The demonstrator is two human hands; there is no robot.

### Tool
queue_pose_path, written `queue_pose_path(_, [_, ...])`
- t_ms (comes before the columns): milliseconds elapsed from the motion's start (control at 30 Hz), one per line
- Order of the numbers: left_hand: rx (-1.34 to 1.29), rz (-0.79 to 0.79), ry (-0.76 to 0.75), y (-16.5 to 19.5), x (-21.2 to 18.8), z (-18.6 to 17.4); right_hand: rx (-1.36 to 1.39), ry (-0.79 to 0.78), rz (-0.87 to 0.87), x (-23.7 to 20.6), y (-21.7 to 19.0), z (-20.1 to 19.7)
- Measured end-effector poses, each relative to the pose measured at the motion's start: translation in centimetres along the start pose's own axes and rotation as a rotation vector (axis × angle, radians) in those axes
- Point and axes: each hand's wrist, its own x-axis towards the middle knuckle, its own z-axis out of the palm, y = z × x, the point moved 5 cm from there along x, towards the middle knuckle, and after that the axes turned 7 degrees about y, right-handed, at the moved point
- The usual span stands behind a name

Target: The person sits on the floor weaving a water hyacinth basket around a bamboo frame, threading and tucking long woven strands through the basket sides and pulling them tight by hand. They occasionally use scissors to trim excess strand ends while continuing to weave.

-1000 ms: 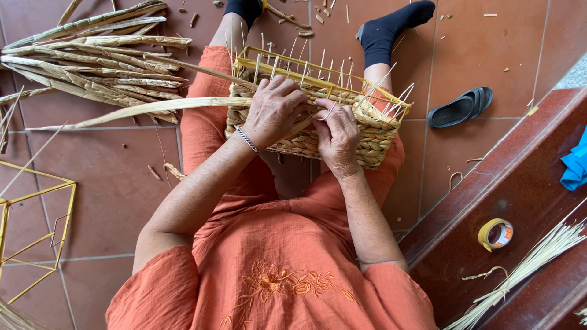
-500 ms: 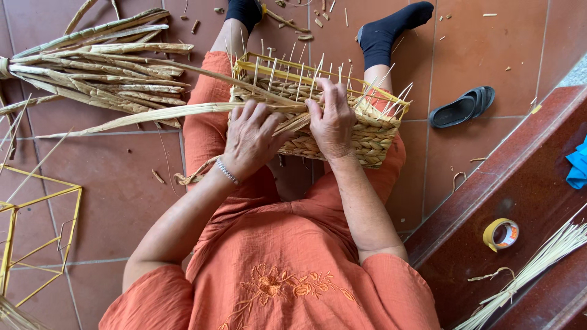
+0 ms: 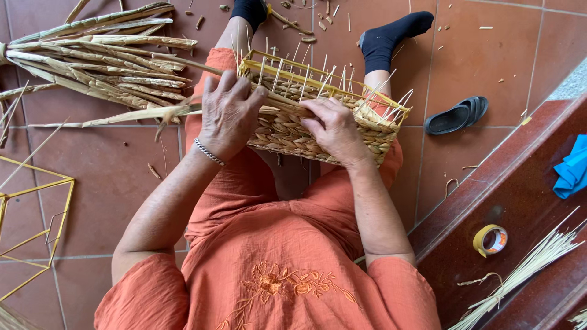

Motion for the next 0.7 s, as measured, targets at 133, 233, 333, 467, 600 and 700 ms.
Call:
queue_pose_path(133, [0.175,0.137,0.335,2.7,0.3,-2.0,0.001,0.078,0.192,0.2,1.4,1.3])
queue_pose_path(233, [-0.056,0.283,0.191,5.2,-1.1,0.1,0.03,0.06,0.304,-0.2,3.0,1.7])
queue_pose_path(333, [-0.171,0.127,0.007,5.2,-0.6,4.7,0.065,0.035,0.327,-0.7,3.6,1.6])
queue_pose_path(467, [-0.15,-0.168,-0.265,3.1,3.0,10.8,0.115,0.05,0.267,-0.8,3.5,1.4])
queue_pose_path(600, [-0.244,-0.264,-0.066,2.3,4.5,10.0,0.101,0.067,0.247,-0.5,3.4,1.4])
queue_pose_path(700, [-0.598,-0.389,-0.085,1.4,2.7,9.1,0.123,0.083,0.315,-0.3,3.7,1.6])
